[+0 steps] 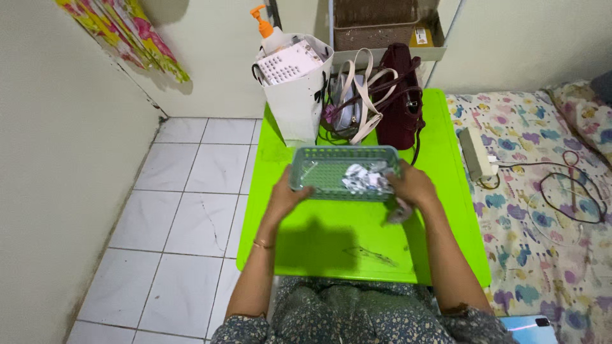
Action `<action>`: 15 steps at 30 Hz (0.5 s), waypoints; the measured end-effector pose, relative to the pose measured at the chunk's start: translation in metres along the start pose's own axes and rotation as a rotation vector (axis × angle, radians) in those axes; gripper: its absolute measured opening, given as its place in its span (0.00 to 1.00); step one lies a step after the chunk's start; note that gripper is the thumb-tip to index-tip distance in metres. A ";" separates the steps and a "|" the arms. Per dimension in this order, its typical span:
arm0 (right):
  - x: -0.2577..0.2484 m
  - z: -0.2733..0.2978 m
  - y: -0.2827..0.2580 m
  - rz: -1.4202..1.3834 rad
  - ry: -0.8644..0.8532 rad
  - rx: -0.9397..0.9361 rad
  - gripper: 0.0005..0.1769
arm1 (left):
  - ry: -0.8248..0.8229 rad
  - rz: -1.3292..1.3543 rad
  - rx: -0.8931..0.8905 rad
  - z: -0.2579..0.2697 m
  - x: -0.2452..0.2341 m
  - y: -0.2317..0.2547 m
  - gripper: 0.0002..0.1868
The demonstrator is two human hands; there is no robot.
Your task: The person sits on the floor and wipes small items with a cloth, then places them into a light blue cosmetic bag. They attach a strap to the bag and place it into a larger maroon handbag. The person also wipes the maroon bag and a green basket before setting them aside.
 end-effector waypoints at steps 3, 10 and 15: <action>-0.009 0.016 0.040 0.034 0.078 0.005 0.37 | -0.026 0.084 0.071 0.018 0.028 0.018 0.41; -0.022 0.013 0.050 -0.015 0.204 -0.029 0.37 | 0.081 0.149 0.140 -0.014 0.047 0.017 0.38; -0.092 0.013 0.001 -0.044 0.389 -0.016 0.30 | 0.165 0.064 0.137 -0.018 0.055 0.014 0.41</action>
Point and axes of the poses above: each hand's wrist, its own z-axis away from the middle knuckle, its own x-axis out of the palm, y = z × x, the point moved 5 cm from there along -z, towards the middle knuckle, and after that the axes turned 15 degrees about -x, right-handed, at the moved point
